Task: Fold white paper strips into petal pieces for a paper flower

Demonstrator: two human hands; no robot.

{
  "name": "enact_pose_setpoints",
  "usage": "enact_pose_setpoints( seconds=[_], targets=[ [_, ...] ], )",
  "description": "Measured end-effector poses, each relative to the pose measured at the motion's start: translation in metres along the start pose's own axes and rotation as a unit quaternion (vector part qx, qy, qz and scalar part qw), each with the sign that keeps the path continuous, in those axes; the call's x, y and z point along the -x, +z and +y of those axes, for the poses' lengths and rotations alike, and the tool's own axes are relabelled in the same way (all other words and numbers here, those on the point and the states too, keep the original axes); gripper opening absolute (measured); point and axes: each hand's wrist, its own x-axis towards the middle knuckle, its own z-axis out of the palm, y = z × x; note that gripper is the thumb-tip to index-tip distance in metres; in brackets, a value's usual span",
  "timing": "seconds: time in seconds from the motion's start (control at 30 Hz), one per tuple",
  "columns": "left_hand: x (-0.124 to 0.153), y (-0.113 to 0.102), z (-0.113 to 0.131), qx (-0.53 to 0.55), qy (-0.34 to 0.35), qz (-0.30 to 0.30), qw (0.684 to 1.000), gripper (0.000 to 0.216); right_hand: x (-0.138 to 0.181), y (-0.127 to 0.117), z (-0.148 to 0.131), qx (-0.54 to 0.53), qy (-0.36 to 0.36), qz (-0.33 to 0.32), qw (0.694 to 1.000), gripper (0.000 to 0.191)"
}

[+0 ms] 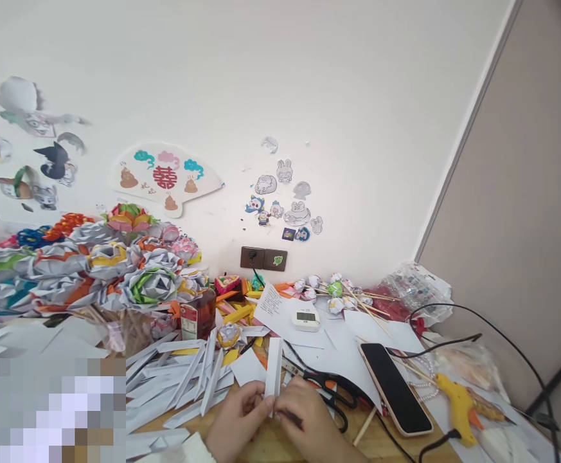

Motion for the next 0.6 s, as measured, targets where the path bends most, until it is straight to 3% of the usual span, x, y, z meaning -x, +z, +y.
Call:
enact_pose_setpoints(
  seconds=[0.1,0.3,0.6],
  targets=[
    [-0.0002,-0.0004,-0.0008,-0.024,0.018,0.002,1.0,0.03,-0.0011,0.0002,0.0018,0.008,0.009,0.006,1.0,0.015],
    [0.0016,0.0017,-0.0076,-0.066,0.031,0.065,0.995,0.032,-0.0011,-0.002,0.0006,0.001,0.03,0.007,1.0,0.016],
    [0.009,0.0047,0.0013,-0.171,0.062,0.056,0.982,0.019,-0.0007,0.0016,0.0035,-0.019,0.033,0.022,0.999,0.015]
  ],
)
